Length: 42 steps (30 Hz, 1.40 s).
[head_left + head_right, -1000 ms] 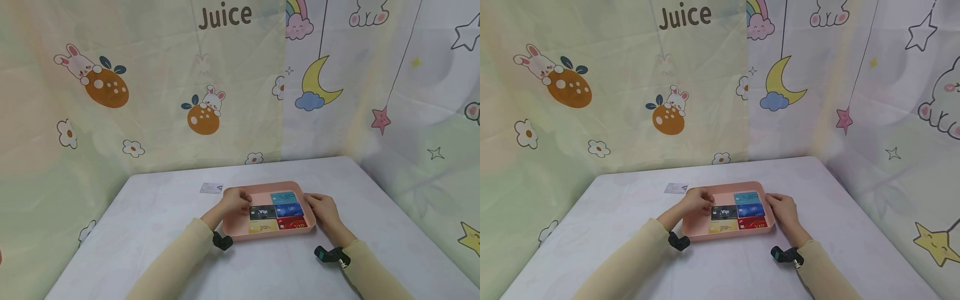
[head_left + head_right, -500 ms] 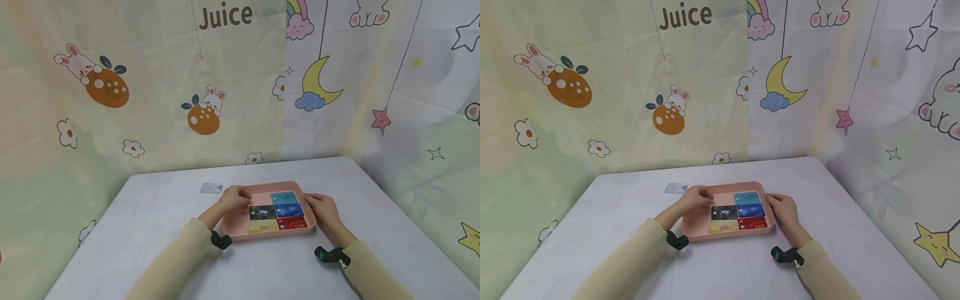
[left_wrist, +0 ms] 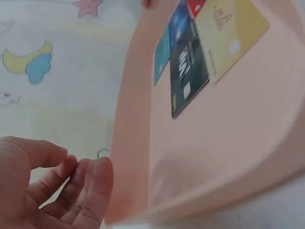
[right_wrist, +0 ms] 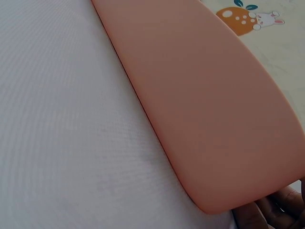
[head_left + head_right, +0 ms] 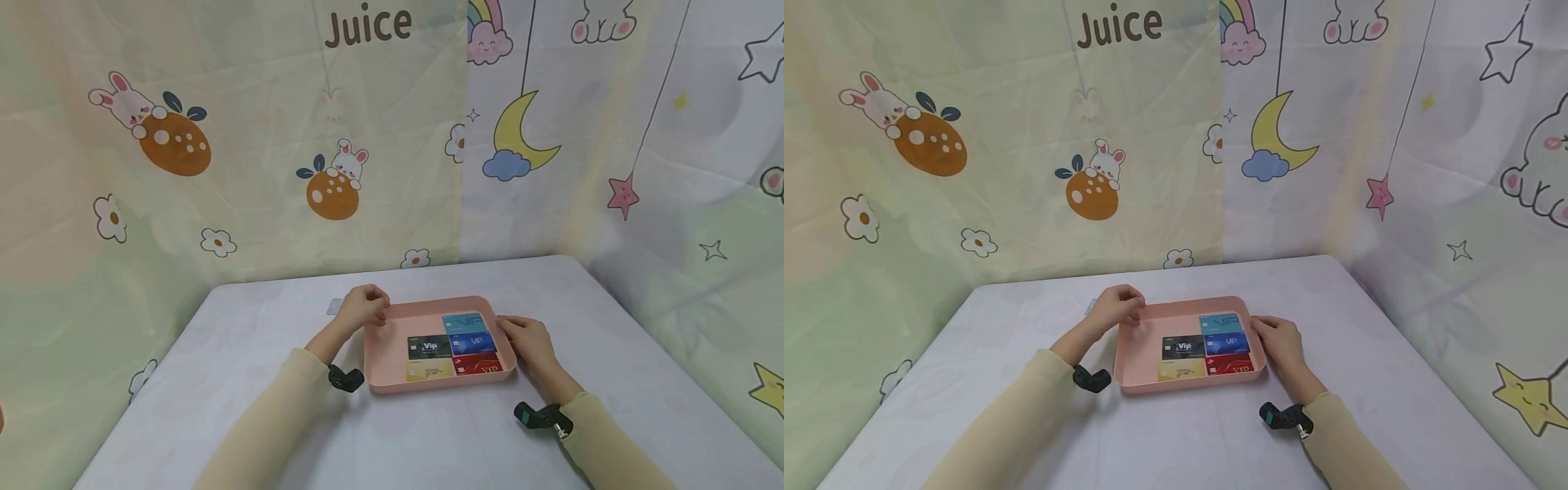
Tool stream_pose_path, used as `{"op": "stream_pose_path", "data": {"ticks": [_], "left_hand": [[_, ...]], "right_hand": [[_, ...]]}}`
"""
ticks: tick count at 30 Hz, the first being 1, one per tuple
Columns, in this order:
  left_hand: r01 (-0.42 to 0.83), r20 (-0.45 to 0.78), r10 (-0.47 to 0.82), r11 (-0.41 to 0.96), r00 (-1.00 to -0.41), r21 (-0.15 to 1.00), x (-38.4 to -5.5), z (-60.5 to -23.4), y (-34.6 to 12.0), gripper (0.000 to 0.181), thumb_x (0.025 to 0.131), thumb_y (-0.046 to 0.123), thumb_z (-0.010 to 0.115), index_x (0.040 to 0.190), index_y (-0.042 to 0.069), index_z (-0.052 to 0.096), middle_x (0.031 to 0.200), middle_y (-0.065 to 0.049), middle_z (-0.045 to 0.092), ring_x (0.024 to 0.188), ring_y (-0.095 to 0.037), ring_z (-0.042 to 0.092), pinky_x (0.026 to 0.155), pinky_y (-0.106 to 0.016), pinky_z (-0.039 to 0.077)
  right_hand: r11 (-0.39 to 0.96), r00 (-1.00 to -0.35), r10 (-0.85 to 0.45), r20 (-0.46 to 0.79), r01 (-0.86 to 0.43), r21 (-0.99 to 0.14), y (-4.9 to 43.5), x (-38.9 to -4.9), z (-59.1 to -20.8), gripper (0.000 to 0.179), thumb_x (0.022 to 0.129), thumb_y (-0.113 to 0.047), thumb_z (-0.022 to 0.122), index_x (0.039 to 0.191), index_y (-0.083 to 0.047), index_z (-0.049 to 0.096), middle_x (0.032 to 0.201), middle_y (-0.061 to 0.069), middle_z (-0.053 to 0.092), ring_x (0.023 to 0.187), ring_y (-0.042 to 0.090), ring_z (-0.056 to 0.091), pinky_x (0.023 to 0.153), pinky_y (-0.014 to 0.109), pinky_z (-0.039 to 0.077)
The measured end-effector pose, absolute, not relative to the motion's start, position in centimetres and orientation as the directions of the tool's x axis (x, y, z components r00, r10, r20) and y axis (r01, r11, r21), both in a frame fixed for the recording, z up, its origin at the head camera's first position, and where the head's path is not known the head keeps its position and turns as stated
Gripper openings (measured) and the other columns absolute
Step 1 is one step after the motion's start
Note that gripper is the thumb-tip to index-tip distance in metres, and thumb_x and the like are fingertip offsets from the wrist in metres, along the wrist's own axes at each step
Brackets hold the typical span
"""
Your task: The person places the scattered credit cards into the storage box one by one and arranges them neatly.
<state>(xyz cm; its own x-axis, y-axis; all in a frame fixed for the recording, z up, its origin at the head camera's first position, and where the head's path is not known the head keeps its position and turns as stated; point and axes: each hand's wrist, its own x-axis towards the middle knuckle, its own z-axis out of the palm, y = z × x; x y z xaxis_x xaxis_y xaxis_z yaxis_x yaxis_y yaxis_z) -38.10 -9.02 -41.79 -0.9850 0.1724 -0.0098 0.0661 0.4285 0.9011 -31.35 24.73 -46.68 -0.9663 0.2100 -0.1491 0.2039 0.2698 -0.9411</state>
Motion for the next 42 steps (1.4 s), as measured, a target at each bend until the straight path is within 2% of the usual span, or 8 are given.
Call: {"op": "stream_pose_path", "data": {"ticks": [10,17,21,26,29,32,38,42], "left_hand": [[0.043,0.028,0.049,0.340,-0.998,0.939,-39.1,-43.1,-12.9,0.016,0.098,0.009,0.058,0.109,0.000,0.067,0.109,-0.020,0.070,0.076,-0.016,0.067,0.066,-0.029,0.062],[0.081,0.078,0.025,0.465,-0.997,0.882,-39.9,-43.8,-15.5,0.036,0.086,-0.006,0.053,0.119,0.000,0.064,0.120,-0.019,0.069,0.086,-0.019,0.060,0.062,-0.023,0.053],[0.103,0.104,0.032,0.587,-0.994,0.803,-40.5,-44.3,-17.0,0.043,0.083,-0.005,0.056,0.125,0.001,0.062,0.130,-0.019,0.065,0.094,-0.023,0.058,0.069,-0.024,0.045],[0.060,0.025,0.061,0.671,-0.998,0.739,-41.2,-44.7,-18.6,0.058,0.081,-0.002,0.062,0.138,0.004,0.055,0.146,-0.018,0.056,0.100,-0.028,0.056,0.076,-0.031,0.046],[0.035,-0.027,0.075,0.716,-0.997,0.697,-41.6,-44.9,-19.3,0.067,0.081,-0.003,0.062,0.146,0.005,0.049,0.152,-0.017,0.051,0.110,-0.033,0.055,0.090,-0.041,0.048],[0.028,-0.055,0.084,0.757,-0.995,0.653,-41.8,-45.1,-19.8,0.072,0.079,-0.004,0.061,0.149,0.006,0.047,0.155,-0.018,0.049,0.120,-0.036,0.051,0.103,-0.051,0.042],[0.024,-0.076,0.091,0.780,-0.993,0.625,-42.0,-45.2,-19.9,0.067,0.082,-0.001,0.061,0.148,0.005,0.047,0.157,-0.019,0.046,0.145,-0.043,0.039,0.120,-0.058,0.030],[0.030,-0.081,0.102,0.785,-0.992,0.619,-41.9,-44.9,-19.7,0.062,0.084,0.003,0.066,0.144,0.003,0.050,0.153,-0.019,0.050,0.145,-0.042,0.040,0.122,-0.057,0.029]], "right_hand": [[0.270,-0.965,0.211,-0.153,0.208,-0.940,24.7,-31.4,-46.7,0.058,0.106,-0.038,0.055,0.147,0.003,0.051,0.151,0.026,0.052,0.136,0.039,0.053,0.109,0.044,0.047],[0.275,-0.967,0.208,-0.144,0.200,-0.940,24.8,-31.4,-46.7,0.059,0.106,-0.038,0.055,0.147,0.004,0.052,0.150,0.027,0.052,0.136,0.039,0.053,0.109,0.044,0.048],[0.277,-0.967,0.209,-0.142,0.198,-0.940,24.8,-31.3,-46.7,0.059,0.106,-0.038,0.055,0.147,0.004,0.051,0.151,0.027,0.051,0.137,0.039,0.052,0.110,0.045,0.047],[0.275,-0.965,0.213,-0.151,0.207,-0.939,24.8,-31.3,-46.8,0.059,0.106,-0.038,0.055,0.147,0.004,0.051,0.150,0.027,0.052,0.137,0.039,0.053,0.110,0.045,0.047],[0.273,-0.965,0.215,-0.153,0.210,-0.939,24.8,-31.3,-46.9,0.060,0.106,-0.040,0.055,0.147,0.003,0.052,0.150,0.027,0.052,0.135,0.039,0.054,0.109,0.044,0.049],[0.272,-0.964,0.215,-0.154,0.210,-0.939,24.7,-31.3,-46.9,0.060,0.106,-0.041,0.055,0.147,0.003,0.052,0.150,0.026,0.053,0.133,0.038,0.055,0.108,0.042,0.051],[0.279,-0.962,0.224,-0.155,0.216,-0.935,24.8,-31.4,-46.9,0.060,0.106,-0.041,0.055,0.147,0.002,0.053,0.149,0.025,0.054,0.131,0.036,0.056,0.106,0.041,0.053],[0.282,-0.962,0.228,-0.152,0.215,-0.935,24.7,-31.4,-46.8,0.059,0.105,-0.040,0.056,0.146,0.003,0.054,0.147,0.025,0.055,0.129,0.034,0.057,0.103,0.037,0.055]]}}
